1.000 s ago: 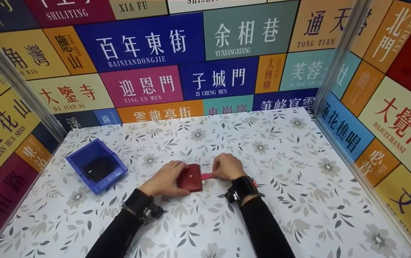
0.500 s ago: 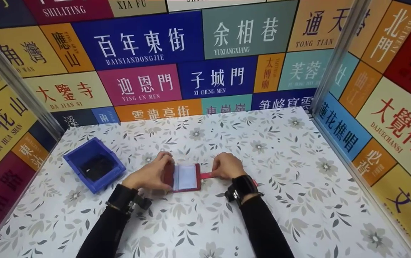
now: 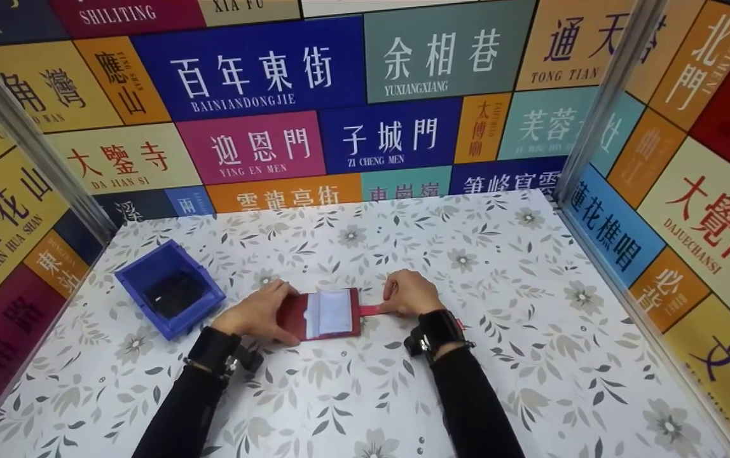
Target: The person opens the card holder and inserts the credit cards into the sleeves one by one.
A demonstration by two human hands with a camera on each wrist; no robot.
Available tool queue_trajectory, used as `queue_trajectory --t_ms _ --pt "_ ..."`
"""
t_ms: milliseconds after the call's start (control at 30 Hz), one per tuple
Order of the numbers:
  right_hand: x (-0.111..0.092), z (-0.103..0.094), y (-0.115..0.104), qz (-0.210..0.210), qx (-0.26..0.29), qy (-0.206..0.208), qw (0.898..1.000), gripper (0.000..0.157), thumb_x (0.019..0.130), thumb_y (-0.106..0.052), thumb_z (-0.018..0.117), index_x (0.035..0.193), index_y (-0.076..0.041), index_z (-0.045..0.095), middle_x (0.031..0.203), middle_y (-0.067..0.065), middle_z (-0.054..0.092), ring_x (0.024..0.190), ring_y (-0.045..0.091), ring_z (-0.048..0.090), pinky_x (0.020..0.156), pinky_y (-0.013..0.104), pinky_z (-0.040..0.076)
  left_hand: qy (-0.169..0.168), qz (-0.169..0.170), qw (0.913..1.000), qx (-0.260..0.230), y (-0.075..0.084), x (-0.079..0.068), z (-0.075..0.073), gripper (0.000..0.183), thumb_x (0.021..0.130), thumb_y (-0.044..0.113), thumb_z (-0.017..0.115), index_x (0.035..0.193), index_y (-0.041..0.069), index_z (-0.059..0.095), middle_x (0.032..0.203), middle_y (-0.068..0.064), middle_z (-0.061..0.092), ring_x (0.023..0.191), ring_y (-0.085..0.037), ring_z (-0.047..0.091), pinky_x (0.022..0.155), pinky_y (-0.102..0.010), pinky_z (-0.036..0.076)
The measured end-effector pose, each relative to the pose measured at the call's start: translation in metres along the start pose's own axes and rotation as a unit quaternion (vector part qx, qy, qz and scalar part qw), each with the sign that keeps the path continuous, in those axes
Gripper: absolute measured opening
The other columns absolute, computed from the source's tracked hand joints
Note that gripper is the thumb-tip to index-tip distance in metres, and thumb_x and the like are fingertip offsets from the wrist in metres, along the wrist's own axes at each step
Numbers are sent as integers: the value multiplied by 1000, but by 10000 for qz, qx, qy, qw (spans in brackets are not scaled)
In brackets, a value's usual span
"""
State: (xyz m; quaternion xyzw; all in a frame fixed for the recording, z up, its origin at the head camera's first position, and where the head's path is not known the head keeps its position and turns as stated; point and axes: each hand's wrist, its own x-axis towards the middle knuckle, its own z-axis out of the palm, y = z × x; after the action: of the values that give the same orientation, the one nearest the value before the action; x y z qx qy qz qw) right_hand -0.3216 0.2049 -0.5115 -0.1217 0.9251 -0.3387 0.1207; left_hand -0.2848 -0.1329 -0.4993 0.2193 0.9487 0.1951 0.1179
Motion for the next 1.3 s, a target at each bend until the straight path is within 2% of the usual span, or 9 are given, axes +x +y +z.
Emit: queue_trajectory --t_ms 300,600,700,800,867,933,1067,1167,1300 --pt "0 -10 7 -49 23 -29 10000 25 78 -20 90 87 -8 69 69 1 67 58 13 61 59 28 48 78 40 9995 -319 1 6 7 96 71 48 93 144 7 48 140 -9 49 131 -26 47 115 -43 43" --pt "-5 -24 26 448 431 -191 9979 29 78 -21 91 89 -5 68 70 2 67 56 13 64 56 25 52 128 269 9991 -301 12 13 19 101 76 53 88 154 7 43 147 -10 47 137 -27 45 118 -44 41" --pt "-6 -26 26 472 280 -186 9983 31 78 -23 91 91 -6 69 70 2 67 56 14 64 57 26 51 161 314 9990 -284 13 14 21 100 77 54 88 153 7 43 145 -10 48 136 -27 46 118 -44 42" --pt "-6 -26 20 152 -199 29 9997 34 76 -26 92 96 -8 71 74 3 66 61 15 61 61 29 48 157 280 9990 -302 13 14 22 100 76 54 88 154 9 43 145 -9 48 136 -27 46 118 -44 42" --pt "-6 -23 12 -234 -471 254 9983 39 75 -28 93 104 -10 73 80 4 65 67 18 59 64 32 46 131 234 9991 -327 14 14 22 100 76 54 88 154 10 43 146 -8 48 137 -26 46 118 -44 41" --pt "-6 -18 2 -734 -581 375 9949 47 76 -28 92 115 -11 73 92 8 66 78 22 60 72 37 49 125 213 9991 -346 14 13 22 101 75 54 89 154 11 43 145 -7 48 136 -26 46 118 -44 42" --pt "-7 -3 -15 -1522 -688 125 9859 69 78 -35 90 137 -9 66 123 15 65 110 32 62 95 50 53 158 312 9990 -280 12 14 21 102 75 56 88 153 10 44 145 -8 49 135 -26 48 116 -44 43" --pt "-7 7 -21 -1684 -939 -146 9811 79 77 -41 90 144 -8 61 133 14 62 116 31 59 99 49 52 203 414 9987 -219 12 14 21 101 75 56 88 152 7 45 143 -9 50 132 -26 48 115 -43 44" --pt "-6 14 -21 -1542 -1130 -239 9813 80 74 -39 93 142 -10 63 128 10 62 106 25 57 90 41 52 220 418 9986 -247 11 14 21 100 75 56 89 151 7 46 141 -8 51 130 -25 49 114 -43 45"
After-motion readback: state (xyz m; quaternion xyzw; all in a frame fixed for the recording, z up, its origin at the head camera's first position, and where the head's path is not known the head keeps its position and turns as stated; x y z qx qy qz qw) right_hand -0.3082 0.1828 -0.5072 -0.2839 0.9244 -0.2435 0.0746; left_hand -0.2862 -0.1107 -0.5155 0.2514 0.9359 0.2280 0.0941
